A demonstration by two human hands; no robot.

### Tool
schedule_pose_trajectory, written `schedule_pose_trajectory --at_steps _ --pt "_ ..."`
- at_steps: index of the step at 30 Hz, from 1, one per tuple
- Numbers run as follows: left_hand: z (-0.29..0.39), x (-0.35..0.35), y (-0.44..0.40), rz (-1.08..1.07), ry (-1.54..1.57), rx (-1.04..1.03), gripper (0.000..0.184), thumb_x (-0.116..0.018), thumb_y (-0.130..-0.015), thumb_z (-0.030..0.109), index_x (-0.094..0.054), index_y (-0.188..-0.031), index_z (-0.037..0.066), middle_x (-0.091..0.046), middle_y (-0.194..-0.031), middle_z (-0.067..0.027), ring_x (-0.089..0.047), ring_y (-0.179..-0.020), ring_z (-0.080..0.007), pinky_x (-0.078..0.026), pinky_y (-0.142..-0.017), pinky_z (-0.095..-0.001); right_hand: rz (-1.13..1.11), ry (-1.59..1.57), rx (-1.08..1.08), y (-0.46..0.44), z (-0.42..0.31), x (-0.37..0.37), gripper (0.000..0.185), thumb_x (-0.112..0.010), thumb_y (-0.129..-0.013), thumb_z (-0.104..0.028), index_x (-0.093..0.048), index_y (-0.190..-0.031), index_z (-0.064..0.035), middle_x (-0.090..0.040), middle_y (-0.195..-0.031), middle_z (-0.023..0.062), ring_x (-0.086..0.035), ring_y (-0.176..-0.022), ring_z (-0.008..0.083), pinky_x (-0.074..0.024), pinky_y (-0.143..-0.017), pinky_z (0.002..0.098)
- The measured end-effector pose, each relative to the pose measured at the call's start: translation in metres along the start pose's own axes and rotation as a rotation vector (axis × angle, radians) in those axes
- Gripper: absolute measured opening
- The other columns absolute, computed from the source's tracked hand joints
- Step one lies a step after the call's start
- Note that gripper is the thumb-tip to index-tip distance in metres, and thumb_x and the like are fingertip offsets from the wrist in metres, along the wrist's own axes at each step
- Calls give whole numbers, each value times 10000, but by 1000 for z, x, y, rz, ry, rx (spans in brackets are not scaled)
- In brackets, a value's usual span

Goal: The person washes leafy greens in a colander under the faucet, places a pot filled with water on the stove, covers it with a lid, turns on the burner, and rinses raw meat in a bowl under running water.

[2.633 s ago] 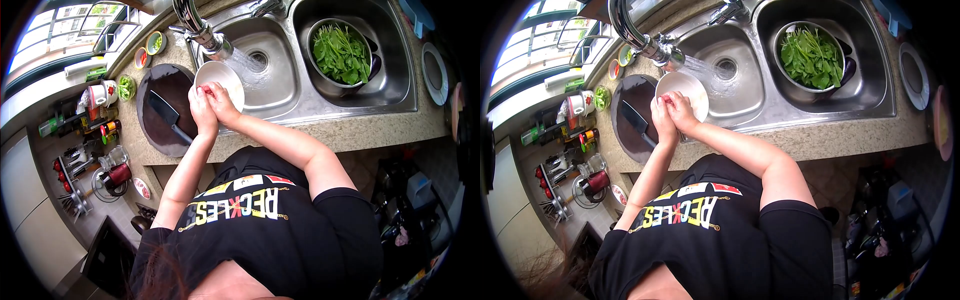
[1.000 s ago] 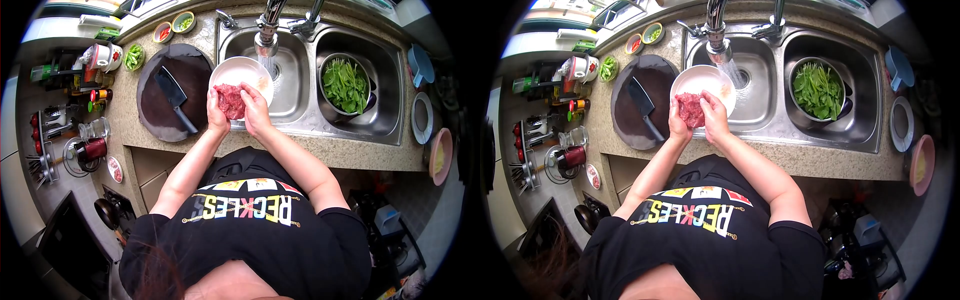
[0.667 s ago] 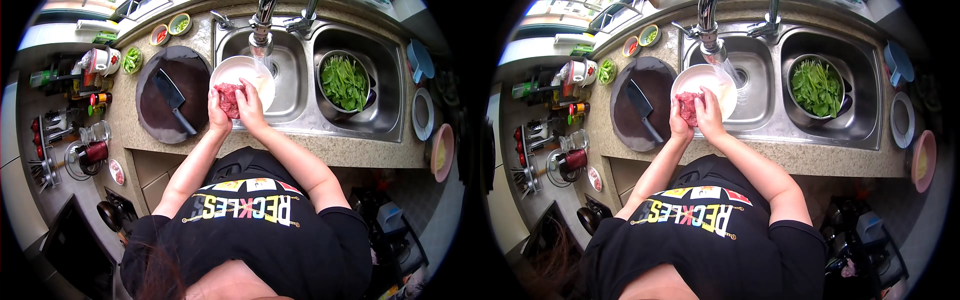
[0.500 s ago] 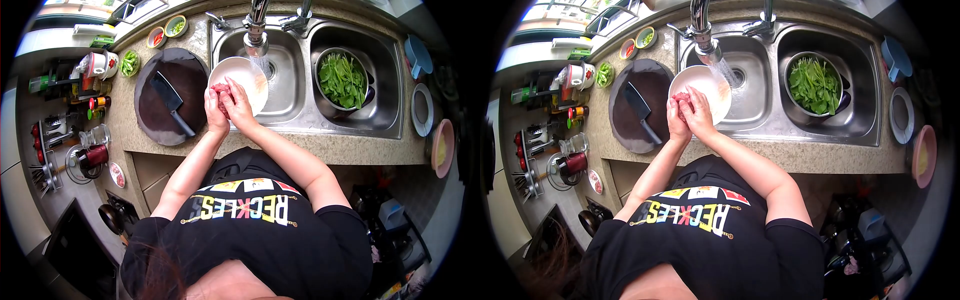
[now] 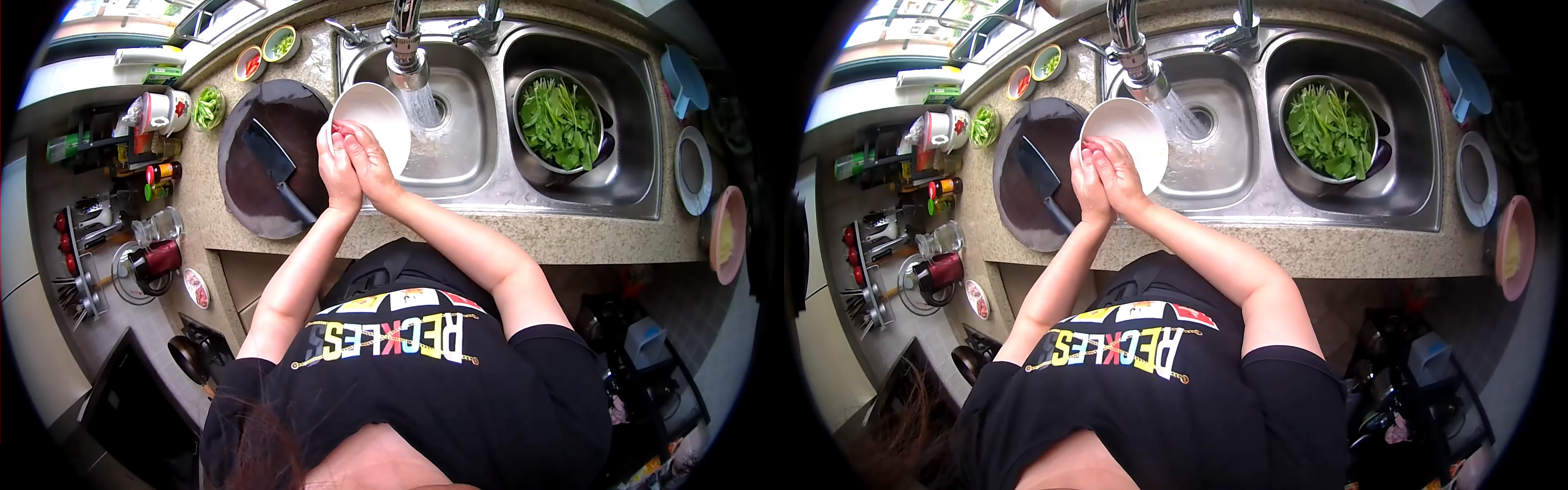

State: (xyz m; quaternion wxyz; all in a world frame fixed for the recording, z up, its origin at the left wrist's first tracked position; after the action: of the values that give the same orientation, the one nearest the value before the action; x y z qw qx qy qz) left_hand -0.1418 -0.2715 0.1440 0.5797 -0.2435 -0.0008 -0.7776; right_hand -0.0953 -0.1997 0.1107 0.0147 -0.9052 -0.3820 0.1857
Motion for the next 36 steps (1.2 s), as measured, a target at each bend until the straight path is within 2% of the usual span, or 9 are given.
schedule_pose_trajectory --at_steps 2,7,10,12,23,25,28,34,36 --pt "2 -2 -8 -131 -63 72 375 -378 -981 289 -488 -1197 3 -581 -1079 -169 -573 -976 -273 -438 -849 -340 11 -34 -18 -3 -4 -2 278 -455 -932 -193 -566 -1125 -27 -568 -1113 141 -511 -1066 299 -379 -954 374" --pt "19 -1 -16 -129 -92 42 376 -385 -976 295 -486 -1203 14 -598 -1057 -175 -591 -949 -304 -453 -825 -360 31 -100 -35 -10 -18 -5 266 -432 -922 -159 -571 -1106 -26 -569 -1103 138 -513 -1053 297 -375 -951 370" --pt "29 0 -18 -93 -88 -6 328 -400 -980 239 -495 -1156 -21 -606 -992 -157 -580 -893 -228 -451 -804 -337 32 -111 -20 -12 -23 -4 263 -432 -917 -155 -572 -1101 -31 -563 -1112 138 -513 -1048 301 -373 -948 376" --pt "35 0 -19 -98 -97 5 332 -401 -980 246 -495 -1155 -20 -605 -989 -153 -579 -888 -226 -451 -803 -336 -12 -102 -38 -12 -23 -7 280 -400 -948 -128 -541 -1152 2 -520 -1165 123 -491 -1093 222 -354 -981 308" --pt "32 -3 -19 -144 -63 -31 392 -394 -982 313 -486 -1165 -21 -590 -1004 -142 -566 -901 -213 -442 -812 -326 42 -76 -4 -12 -27 -7 275 -408 -945 -135 -550 -1140 -3 -528 -1156 121 -488 -1095 236 -355 -977 318" --pt "19 -2 -15 1 298 101 396 -523 -929 302 -500 -1210 24 -569 -1129 -150 -550 -995 -230 -434 -877 -347 40 -72 -1 -13 -28 -7 274 -410 -945 -137 -551 -1139 -4 -530 -1157 122 -486 -1098 239 -354 -979 318" --pt "41 0 -20 -86 -99 -93 364 -395 -980 274 -477 -1174 -22 -595 -999 -148 -580 -900 -232 -449 -818 -329 70 -84 9 -13 -32 -5 250 -415 -934 -131 -559 -1102 -14 -539 -1113 117 -489 -1067 243 -357 -964 327" --pt "40 -5 -19 -108 -104 -98 389 -410 -976 292 -468 -1181 -33 -590 -1003 -151 -577 -897 -237 -447 -820 -329 85 -38 101 -14 -50 3 251 -423 -917 -116 -540 -1121 -27 -554 -1054 141 -501 -1002 299 -354 -915 377" --pt "37 -7 -19 -107 -113 -80 397 -410 -975 296 -465 -1187 -35 -591 -1009 -154 -577 -900 -241 -446 -823 -331 150 -72 34 -15 -41 6 197 -463 -894 -141 -580 -1028 -58 -558 -1049 111 -486 -995 290 -350 -917 386"
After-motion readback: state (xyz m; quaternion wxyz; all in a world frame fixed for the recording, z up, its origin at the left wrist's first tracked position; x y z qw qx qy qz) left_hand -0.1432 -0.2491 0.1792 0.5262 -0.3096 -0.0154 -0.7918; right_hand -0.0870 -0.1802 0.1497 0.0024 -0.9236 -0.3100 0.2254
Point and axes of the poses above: each hand's wrist, its own y-axis away from the middle knuckle, its own x-axis out of the back of the hand, z = x × y, the point moved 7 cm from there along -y, towards the middle knuckle
